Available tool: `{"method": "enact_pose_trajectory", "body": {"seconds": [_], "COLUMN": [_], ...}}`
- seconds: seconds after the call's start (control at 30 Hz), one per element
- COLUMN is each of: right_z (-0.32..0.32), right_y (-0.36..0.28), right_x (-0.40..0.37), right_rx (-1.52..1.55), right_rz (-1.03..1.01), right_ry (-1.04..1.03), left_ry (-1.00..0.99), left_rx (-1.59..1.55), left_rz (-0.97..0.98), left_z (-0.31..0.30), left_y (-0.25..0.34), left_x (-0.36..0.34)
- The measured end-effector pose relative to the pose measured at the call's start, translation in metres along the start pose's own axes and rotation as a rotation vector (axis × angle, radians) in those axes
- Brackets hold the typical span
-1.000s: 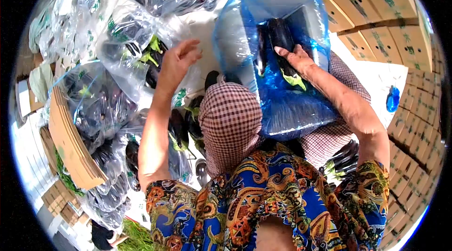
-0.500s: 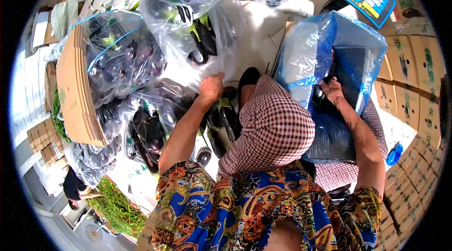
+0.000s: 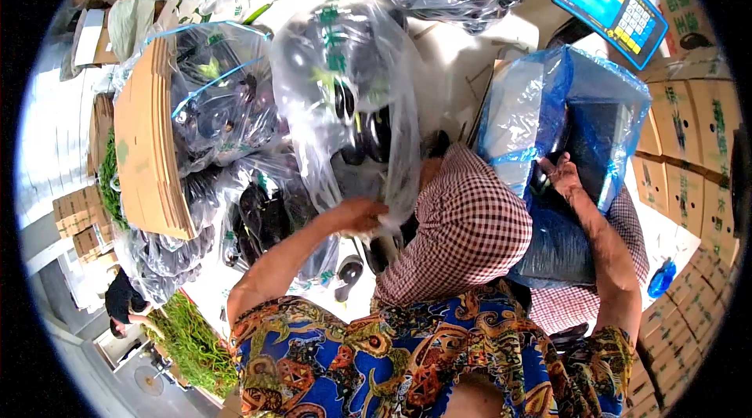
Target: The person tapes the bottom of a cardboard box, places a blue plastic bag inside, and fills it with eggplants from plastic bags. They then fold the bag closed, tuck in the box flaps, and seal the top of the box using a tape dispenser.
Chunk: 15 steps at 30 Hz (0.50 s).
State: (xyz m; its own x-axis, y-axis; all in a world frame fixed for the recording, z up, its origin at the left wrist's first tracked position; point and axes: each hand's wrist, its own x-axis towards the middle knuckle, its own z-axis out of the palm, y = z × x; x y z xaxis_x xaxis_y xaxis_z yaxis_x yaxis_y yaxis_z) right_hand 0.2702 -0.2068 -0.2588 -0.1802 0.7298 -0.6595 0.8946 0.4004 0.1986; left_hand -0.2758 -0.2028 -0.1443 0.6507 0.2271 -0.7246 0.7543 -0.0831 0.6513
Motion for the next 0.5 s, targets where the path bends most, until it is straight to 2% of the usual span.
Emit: {"method": "enact_pose_trajectory", "body": {"seconds": [0.03, 0.13, 0.17, 0.2, 0.23, 0.27, 0.3, 0.33, 0.37, 0.4, 0.43, 0.47, 0.5], "right_z": [-0.001, -0.033, -0.051, -0.077, -0.144, -0.165, -0.178, -0.194, -0.218, -0.231, -0.241, -0.255, -0.284], "right_y": [-0.001, 0.000, -0.001, -0.004, -0.018, -0.019, -0.019, -0.018, -0.019, -0.016, -0.013, -0.012, -0.015], "right_x": [-0.001, -0.006, -0.005, -0.010, -0.034, -0.041, -0.044, -0.048, -0.056, -0.064, -0.070, -0.077, -0.086], "right_rx": [-0.025, 0.268, 0.343, 0.418, 0.409, 0.375, 0.338, 0.299, 0.302, 0.327, 0.354, 0.381, 0.608], "right_rz": [-0.022, 0.071, 0.151, 0.237, 0.335, 0.339, 0.341, 0.343, 0.315, 0.240, 0.167, 0.091, 0.036], "right_ry": [0.035, -0.059, -0.134, -0.208, -0.134, -0.125, -0.115, -0.105, -0.095, -0.016, 0.063, 0.139, 0.093], "left_ry": [-0.030, -0.021, -0.137, 0.081, 0.298, 0.771, 0.796, 0.878, 1.031, 1.261, 1.397, 1.447, 1.422], "left_rx": [-0.037, -0.077, -0.274, -0.356, -0.432, -0.290, -0.502, -0.377, -0.199, 0.041, 0.120, 0.073, -0.034], "left_rz": [-0.008, -0.138, -0.120, -0.074, -0.024, 0.076, -0.100, -0.233, -0.263, -0.159, 0.049, 0.117, 0.177], "left_z": [0.008, 0.013, -0.003, -0.010, -0.012, -0.011, -0.037, -0.062, -0.073, -0.093, -0.119, -0.155, -0.183], "left_y": [0.004, 0.010, 0.001, -0.018, -0.036, -0.044, -0.034, -0.032, -0.053, -0.039, -0.040, 0.001, 0.018], "left_x": [-0.003, -0.003, 0.012, 0.020, 0.028, 0.036, 0.037, 0.038, 0.050, 0.047, 0.047, 0.029, 0.018]}}
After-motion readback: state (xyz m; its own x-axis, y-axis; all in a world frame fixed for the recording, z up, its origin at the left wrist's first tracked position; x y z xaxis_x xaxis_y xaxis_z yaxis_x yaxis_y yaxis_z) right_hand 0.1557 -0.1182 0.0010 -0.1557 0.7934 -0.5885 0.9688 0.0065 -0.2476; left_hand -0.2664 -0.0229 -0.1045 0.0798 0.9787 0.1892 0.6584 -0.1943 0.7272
